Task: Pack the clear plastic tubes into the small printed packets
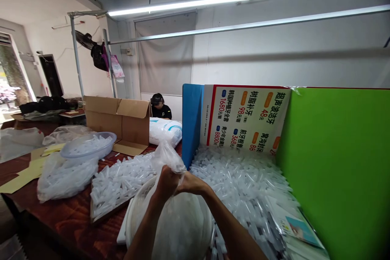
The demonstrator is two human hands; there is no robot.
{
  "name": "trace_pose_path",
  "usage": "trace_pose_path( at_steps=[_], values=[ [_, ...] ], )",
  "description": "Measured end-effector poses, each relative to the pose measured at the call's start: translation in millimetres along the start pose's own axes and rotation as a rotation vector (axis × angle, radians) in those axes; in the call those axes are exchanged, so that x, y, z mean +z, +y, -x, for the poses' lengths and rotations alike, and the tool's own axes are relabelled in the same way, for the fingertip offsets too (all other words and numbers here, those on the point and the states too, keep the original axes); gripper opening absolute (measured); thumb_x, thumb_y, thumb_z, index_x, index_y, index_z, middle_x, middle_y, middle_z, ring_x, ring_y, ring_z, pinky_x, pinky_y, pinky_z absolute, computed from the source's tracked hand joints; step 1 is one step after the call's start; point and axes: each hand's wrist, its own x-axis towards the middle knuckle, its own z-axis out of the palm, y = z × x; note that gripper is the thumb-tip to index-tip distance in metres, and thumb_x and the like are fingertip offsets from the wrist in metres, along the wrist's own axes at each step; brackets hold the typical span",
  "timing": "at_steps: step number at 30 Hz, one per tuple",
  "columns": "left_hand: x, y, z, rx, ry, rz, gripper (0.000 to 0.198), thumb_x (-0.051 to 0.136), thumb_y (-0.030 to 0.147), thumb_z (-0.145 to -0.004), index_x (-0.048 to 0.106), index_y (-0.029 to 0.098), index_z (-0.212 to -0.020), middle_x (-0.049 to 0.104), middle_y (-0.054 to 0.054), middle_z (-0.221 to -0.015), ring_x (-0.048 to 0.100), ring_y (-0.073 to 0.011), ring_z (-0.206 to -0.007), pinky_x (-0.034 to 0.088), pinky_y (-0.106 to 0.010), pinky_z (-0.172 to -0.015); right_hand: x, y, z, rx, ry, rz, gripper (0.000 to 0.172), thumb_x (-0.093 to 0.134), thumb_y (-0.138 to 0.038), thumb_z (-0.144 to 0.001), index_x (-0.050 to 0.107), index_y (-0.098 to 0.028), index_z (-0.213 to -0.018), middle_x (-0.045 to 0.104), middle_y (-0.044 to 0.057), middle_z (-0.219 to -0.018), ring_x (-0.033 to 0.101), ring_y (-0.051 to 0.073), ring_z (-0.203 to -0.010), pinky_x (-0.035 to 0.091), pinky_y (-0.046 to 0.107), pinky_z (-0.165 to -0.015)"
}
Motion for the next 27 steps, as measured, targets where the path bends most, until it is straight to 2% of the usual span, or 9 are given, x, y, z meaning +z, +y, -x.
trace_pose_path(
  at_steps=[3, 7, 10, 13, 15, 18, 21, 23, 27],
  values=[
    [-12.2, 5, -9, 0.072, -0.125, -0.048, 0.020, 0.059, 0.024, -0.071, 0.053, 0.022, -0.052, 0.062, 0.000, -0.051, 0.058, -0.0159, -0.055, 0.049, -0.027, -0.056, 3, 1, -7, -0.035, 0.188, -0.026, 0.022, 0.075, -0.041, -0.071, 0.070, -0.020, -0.077, 0.069, 0.000, -0.074, 0.060, 0.020, -0.072, 0.049, 0.032, -0.062],
    [-39.7, 9, 9, 0.105, -0.139, -0.112, 0.018, 0.060, 0.024, -0.080, 0.066, 0.020, -0.063, 0.074, -0.006, -0.069, 0.071, -0.0233, -0.073, 0.059, -0.033, -0.074, -8, -2, -12, -0.115, 0.457, -0.074, 0.014, 0.066, -0.025, -0.072, 0.053, -0.021, -0.066, 0.053, -0.005, -0.065, 0.045, 0.013, -0.063, 0.038, 0.024, -0.058],
    [-62.9, 4, 44, 0.099, -0.052, -0.198, 0.019, 0.065, 0.032, -0.088, 0.075, 0.018, -0.098, 0.078, -0.013, -0.105, 0.072, -0.0299, -0.104, 0.059, -0.043, -0.094, -19, -6, -12, -0.154, 0.607, -0.090, 0.010, 0.061, -0.017, -0.069, 0.051, -0.022, -0.069, 0.050, -0.006, -0.068, 0.042, 0.012, -0.064, 0.034, 0.023, -0.058],
    [-72.7, -8, 88, 0.062, 0.034, -0.433, 0.064, 0.069, 0.044, -0.090, 0.050, 0.019, -0.145, 0.054, -0.019, -0.150, 0.049, -0.0382, -0.142, 0.046, -0.059, -0.114, -24, -10, -14, -0.173, 0.663, -0.107, 0.010, 0.058, -0.016, -0.067, 0.052, -0.022, -0.070, 0.048, -0.006, -0.068, 0.041, 0.012, -0.064, 0.033, 0.022, -0.057],
    [-69.0, -15, 118, 0.034, -0.018, -0.577, 0.084, 0.069, 0.048, -0.089, 0.029, 0.019, -0.158, 0.040, -0.022, -0.161, 0.038, -0.0425, -0.149, 0.044, -0.067, -0.113, -23, -12, -18, -0.182, 0.674, -0.125, 0.010, 0.057, -0.016, -0.066, 0.051, -0.023, -0.071, 0.047, -0.007, -0.068, 0.041, 0.012, -0.064, 0.033, 0.022, -0.057],
    [-54.0, -22, 161, 0.081, -0.074, -0.708, 0.092, 0.061, 0.052, -0.093, 0.012, 0.019, -0.164, 0.035, -0.024, -0.164, 0.031, -0.0445, -0.153, 0.037, -0.072, -0.115, -17, -13, -21, -0.188, 0.662, -0.133, 0.010, 0.058, -0.017, -0.066, 0.052, -0.023, -0.072, 0.050, -0.006, -0.069, 0.043, 0.013, -0.064, 0.034, 0.023, -0.058],
    [-37.4, -20, 193, 0.182, -0.052, -0.806, 0.107, 0.063, 0.065, -0.086, 0.010, 0.018, -0.166, 0.040, -0.024, -0.161, 0.028, -0.0457, -0.154, 0.024, -0.072, -0.121, -12, -14, -18, -0.178, 0.636, -0.119, 0.009, 0.059, -0.018, -0.067, 0.055, -0.022, -0.074, 0.053, -0.005, -0.071, 0.046, 0.015, -0.067, 0.036, 0.024, -0.059],
    [-28.6, -15, 206, 0.211, -0.047, -0.883, 0.120, 0.071, 0.071, -0.076, 0.011, 0.019, -0.166, 0.044, -0.024, -0.159, 0.029, -0.0489, -0.153, 0.022, -0.072, -0.121, -10, -13, -14, -0.166, 0.629, -0.107, 0.010, 0.059, -0.018, -0.068, 0.056, -0.022, -0.077, 0.057, -0.003, -0.074, 0.050, 0.016, -0.070, 0.040, 0.025, -0.061],
    [-16.3, 2, 211, 0.168, -0.088, -1.017, 0.111, 0.078, 0.050, -0.079, 0.013, 0.028, -0.166, 0.044, -0.020, -0.161, 0.028, -0.0514, -0.152, 0.030, -0.074, -0.115, -6, -9, -8, -0.145, 0.638, -0.103, 0.009, 0.058, -0.022, -0.074, 0.054, -0.025, -0.082, 0.060, -0.001, -0.080, 0.053, 0.019, -0.074, 0.048, 0.029, -0.066]
  ],
)
